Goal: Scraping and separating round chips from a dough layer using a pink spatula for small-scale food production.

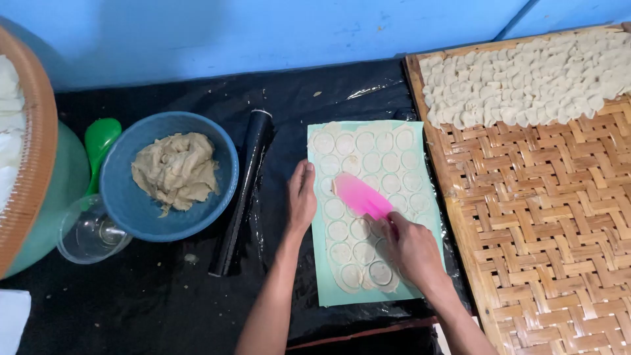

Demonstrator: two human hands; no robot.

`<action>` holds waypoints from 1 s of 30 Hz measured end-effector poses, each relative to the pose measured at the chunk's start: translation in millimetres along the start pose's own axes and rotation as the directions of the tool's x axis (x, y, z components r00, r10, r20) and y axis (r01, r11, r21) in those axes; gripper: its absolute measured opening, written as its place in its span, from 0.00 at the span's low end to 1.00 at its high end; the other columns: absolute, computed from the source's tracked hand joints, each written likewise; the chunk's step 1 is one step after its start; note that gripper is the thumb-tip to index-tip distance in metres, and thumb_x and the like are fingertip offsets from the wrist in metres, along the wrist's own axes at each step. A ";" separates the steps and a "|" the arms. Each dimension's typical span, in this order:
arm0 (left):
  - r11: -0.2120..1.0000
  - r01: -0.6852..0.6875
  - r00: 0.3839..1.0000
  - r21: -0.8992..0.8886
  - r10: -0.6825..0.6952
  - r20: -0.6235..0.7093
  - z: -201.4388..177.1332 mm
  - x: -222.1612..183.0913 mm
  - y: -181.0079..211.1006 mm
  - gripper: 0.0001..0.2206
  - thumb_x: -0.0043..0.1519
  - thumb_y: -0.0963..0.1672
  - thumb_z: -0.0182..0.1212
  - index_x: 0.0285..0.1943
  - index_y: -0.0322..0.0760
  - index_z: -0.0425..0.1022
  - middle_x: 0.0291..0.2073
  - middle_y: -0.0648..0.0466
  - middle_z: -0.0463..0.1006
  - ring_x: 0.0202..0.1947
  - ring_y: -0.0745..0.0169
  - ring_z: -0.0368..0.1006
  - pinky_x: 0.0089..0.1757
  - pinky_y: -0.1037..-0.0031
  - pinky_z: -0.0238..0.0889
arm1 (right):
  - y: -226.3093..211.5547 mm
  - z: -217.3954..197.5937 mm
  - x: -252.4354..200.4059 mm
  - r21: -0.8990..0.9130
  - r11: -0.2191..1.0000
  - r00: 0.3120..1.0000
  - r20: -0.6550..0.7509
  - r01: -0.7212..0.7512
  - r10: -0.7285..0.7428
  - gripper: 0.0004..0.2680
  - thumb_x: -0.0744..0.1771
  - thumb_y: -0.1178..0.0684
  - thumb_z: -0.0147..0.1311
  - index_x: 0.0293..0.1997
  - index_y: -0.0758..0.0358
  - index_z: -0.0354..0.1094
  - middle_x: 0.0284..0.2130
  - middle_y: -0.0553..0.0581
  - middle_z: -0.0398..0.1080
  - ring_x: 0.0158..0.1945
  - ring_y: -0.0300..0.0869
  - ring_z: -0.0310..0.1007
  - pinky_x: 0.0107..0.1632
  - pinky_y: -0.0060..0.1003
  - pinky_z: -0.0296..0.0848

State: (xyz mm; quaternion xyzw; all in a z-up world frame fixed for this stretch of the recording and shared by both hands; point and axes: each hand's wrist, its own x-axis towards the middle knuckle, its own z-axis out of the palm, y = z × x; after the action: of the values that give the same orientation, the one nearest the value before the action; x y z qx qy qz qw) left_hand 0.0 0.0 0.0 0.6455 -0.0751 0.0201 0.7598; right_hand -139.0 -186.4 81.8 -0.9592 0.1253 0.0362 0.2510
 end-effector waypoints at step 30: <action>0.992 0.066 0.998 -0.107 -0.063 0.030 -8.9 -1.8 -20.4 0.19 0.76 0.48 0.45 0.55 0.24 0.74 0.46 0.53 0.76 0.47 0.69 0.66 0.51 0.77 0.60 | 159.2 -43.2 81.2 0.159 0.972 0.869 -0.440 -0.172 0.226 0.12 0.70 0.48 0.50 0.47 0.68 0.74 0.28 0.67 0.75 0.31 0.52 0.77 0.36 0.46 0.72</action>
State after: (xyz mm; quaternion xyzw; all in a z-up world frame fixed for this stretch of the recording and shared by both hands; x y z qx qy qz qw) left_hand 1.6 5.5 -21.6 0.6056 -0.0651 -0.0171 0.7929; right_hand -101.4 -359.7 33.5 -0.9067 0.2807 -0.1709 0.2643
